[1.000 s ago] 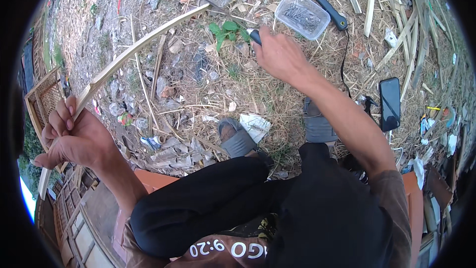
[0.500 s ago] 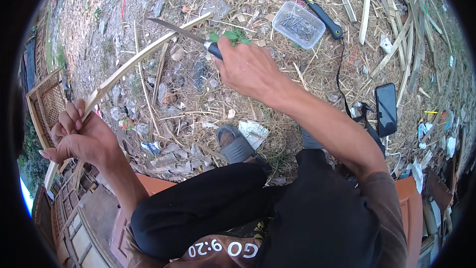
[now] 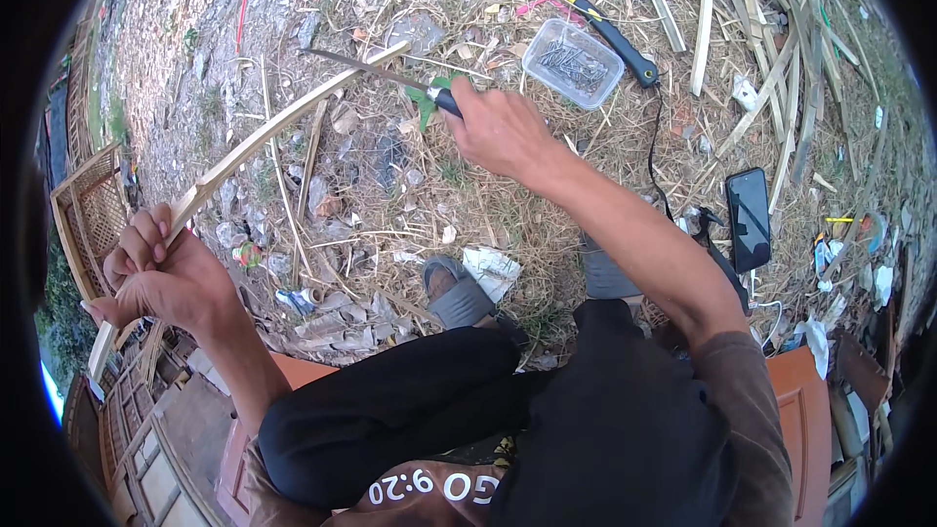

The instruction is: The person carves a strip of bamboo with a large knife, repeatedly shaving off thin layers.

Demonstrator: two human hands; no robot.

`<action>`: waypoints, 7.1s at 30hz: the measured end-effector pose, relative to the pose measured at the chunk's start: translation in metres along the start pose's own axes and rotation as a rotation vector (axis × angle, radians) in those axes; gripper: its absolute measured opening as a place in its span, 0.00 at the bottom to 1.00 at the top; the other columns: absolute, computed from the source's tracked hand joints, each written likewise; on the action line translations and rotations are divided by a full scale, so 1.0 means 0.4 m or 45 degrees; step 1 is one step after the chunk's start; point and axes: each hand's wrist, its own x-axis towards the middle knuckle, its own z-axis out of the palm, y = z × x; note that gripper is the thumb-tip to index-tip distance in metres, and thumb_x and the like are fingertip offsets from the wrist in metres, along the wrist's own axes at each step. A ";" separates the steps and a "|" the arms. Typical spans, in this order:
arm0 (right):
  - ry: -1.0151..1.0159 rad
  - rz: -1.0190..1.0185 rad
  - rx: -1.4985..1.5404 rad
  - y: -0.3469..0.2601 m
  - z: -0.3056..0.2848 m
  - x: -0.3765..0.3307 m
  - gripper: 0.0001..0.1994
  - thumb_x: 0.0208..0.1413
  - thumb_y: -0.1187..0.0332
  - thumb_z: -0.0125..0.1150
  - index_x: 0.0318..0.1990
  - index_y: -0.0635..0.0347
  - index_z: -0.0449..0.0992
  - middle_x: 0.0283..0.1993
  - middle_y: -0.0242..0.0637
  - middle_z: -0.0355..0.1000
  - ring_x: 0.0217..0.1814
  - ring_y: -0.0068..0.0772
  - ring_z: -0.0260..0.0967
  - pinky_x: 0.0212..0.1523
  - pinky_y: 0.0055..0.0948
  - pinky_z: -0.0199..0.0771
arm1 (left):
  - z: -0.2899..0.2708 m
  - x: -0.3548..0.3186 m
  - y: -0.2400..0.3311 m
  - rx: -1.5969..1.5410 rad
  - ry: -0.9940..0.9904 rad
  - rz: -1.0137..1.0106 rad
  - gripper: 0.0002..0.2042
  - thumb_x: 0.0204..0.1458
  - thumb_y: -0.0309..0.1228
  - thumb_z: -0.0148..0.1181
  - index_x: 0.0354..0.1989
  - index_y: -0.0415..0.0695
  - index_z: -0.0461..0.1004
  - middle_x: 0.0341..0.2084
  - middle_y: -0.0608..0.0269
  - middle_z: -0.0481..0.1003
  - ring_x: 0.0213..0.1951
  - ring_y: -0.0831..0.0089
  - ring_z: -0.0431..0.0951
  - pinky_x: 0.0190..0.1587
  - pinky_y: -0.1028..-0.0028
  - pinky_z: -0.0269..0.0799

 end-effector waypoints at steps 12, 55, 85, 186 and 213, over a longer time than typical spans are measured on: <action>-0.028 -0.006 0.028 -0.059 0.000 0.016 0.12 0.61 0.64 0.52 0.39 0.67 0.63 0.16 0.48 0.68 0.16 0.52 0.69 0.19 0.47 0.67 | 0.001 0.008 -0.003 0.010 0.045 0.008 0.38 0.34 0.72 0.59 0.18 0.52 0.45 0.14 0.72 0.47 0.21 0.76 0.51 0.29 0.75 0.51; -0.104 0.201 -0.042 -0.019 -0.029 0.025 0.14 0.59 0.62 0.52 0.43 0.66 0.65 0.20 0.56 0.71 0.24 0.62 0.71 0.29 0.55 0.70 | -0.009 0.030 -0.020 -0.139 0.003 0.021 0.33 0.46 0.69 0.53 0.19 0.53 0.48 0.12 0.74 0.47 0.19 0.79 0.48 0.27 0.76 0.48; -0.178 0.195 -0.010 -0.042 -0.037 0.028 0.14 0.60 0.60 0.52 0.40 0.65 0.66 0.19 0.53 0.70 0.24 0.61 0.71 0.27 0.54 0.69 | -0.019 0.063 -0.024 -0.139 -0.060 -0.032 0.34 0.45 0.70 0.53 0.18 0.52 0.48 0.12 0.74 0.47 0.19 0.79 0.48 0.27 0.76 0.48; 0.002 -0.102 0.073 -0.076 -0.040 0.003 0.16 0.63 0.58 0.46 0.40 0.66 0.67 0.21 0.53 0.72 0.25 0.60 0.72 0.28 0.54 0.70 | 0.010 0.052 -0.012 -0.177 -0.264 -0.039 0.31 0.49 0.64 0.53 0.17 0.53 0.48 0.12 0.75 0.45 0.19 0.79 0.46 0.28 0.74 0.48; -0.028 0.199 -0.011 0.021 -0.002 -0.039 0.16 0.62 0.59 0.49 0.40 0.67 0.64 0.18 0.54 0.69 0.22 0.60 0.70 0.26 0.53 0.67 | 0.114 0.166 -0.020 -0.069 0.022 -0.073 0.22 0.60 0.53 0.39 0.23 0.51 0.46 0.13 0.72 0.43 0.19 0.77 0.43 0.26 0.74 0.49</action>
